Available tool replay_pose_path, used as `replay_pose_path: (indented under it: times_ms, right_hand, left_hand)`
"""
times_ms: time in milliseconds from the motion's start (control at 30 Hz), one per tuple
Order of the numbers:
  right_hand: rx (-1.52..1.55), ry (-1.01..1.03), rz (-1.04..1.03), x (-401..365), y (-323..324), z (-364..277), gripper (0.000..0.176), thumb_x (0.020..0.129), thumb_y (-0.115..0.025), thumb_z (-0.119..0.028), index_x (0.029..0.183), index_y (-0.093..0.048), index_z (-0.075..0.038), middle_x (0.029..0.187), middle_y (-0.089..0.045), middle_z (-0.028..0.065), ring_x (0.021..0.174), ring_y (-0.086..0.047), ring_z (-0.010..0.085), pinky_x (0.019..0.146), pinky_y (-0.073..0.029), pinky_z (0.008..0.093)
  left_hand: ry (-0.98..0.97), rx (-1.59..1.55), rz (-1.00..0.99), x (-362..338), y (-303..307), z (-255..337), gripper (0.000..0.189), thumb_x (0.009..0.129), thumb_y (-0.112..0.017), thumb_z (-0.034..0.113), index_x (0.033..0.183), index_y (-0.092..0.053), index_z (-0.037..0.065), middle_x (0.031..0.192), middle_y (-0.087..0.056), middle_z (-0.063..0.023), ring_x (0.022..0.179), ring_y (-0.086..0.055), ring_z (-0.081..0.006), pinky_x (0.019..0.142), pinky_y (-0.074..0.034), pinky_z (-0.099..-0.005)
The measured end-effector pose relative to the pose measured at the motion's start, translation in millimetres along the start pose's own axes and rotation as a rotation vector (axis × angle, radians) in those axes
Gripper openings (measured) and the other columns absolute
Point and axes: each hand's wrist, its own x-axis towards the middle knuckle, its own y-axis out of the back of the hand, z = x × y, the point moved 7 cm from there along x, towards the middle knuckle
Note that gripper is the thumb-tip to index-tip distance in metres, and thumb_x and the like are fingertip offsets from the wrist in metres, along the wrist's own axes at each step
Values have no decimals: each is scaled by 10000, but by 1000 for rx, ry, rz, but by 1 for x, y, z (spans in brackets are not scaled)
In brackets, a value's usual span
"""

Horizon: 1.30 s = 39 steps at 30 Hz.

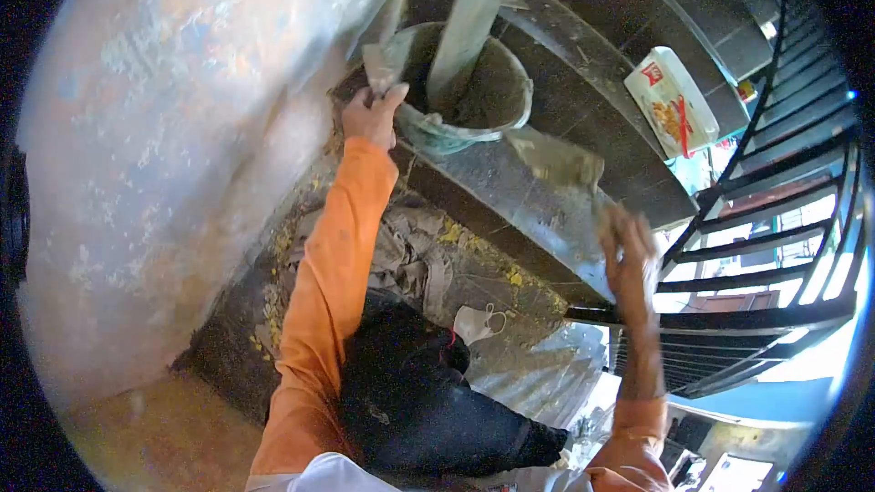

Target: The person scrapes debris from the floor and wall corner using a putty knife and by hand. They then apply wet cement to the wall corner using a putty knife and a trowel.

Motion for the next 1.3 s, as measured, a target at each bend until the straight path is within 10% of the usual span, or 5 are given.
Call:
replay_pose_path:
  times_ms: [467,1300]
  right_hand:
    - [-1017,858,-196,202,-103,-128,191,811,-662,-201,914,-691,-43,809,-606,43,803,-608,192,696,-464,345]
    - [-385,1009,-354,208,-50,-144,160,835,-683,-287,825,-678,-127,803,-662,44,846,-680,252,771,-535,413]
  left_hand:
    - [-184,-161,94,-107,12,3,358,920,-759,215,1140,-592,-12,991,-612,-61,846,-556,-130,744,-493,-285]
    - [-269,-73,91,-101,19,13,397,929,-746,268,1151,-596,-25,988,-659,-100,871,-596,-173,797,-499,-327]
